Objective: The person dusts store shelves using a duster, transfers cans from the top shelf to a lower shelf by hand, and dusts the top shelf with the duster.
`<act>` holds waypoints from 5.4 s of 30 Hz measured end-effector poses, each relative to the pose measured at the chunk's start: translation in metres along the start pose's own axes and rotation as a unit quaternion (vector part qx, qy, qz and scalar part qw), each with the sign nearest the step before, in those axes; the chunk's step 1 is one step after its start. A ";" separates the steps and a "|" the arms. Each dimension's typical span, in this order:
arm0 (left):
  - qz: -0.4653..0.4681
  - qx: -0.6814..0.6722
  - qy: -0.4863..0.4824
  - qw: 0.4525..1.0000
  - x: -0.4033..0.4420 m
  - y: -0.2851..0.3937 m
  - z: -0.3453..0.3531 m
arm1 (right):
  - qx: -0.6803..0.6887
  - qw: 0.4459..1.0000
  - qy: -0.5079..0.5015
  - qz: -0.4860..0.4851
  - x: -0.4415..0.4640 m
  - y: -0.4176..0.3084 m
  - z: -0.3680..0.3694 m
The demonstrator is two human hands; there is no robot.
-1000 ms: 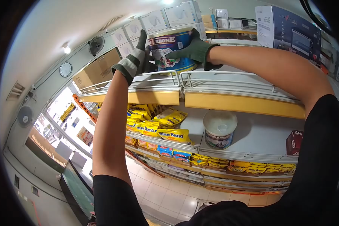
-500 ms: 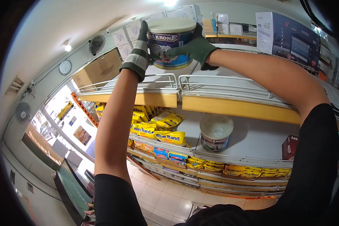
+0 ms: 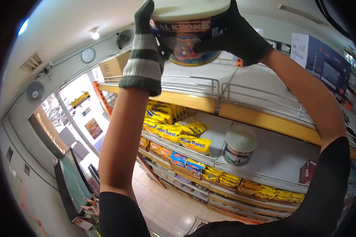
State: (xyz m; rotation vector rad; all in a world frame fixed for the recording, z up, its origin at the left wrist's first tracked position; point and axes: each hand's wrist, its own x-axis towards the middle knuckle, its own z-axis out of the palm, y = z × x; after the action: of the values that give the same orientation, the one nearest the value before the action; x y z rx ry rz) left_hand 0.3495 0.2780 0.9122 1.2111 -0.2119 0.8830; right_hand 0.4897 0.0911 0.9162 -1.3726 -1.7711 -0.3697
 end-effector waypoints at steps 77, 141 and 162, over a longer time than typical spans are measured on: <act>-0.301 -0.134 -0.204 0.922 -0.260 -0.472 0.133 | 0.063 0.859 0.138 0.490 -0.515 0.046 -0.011; 0.146 -0.032 0.122 0.981 -0.252 -0.217 -0.024 | 0.094 0.992 0.087 -0.014 -0.370 -0.085 0.267; 0.171 0.694 -0.342 0.610 -0.202 -0.378 0.058 | -0.427 0.815 0.001 0.391 -0.448 0.016 0.033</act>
State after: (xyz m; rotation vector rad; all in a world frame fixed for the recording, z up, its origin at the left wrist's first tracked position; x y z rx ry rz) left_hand 0.4939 0.1023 0.5443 3.0948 -0.3962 0.7972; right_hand 0.5094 -0.1727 0.5524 -2.5681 -0.8491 -0.7338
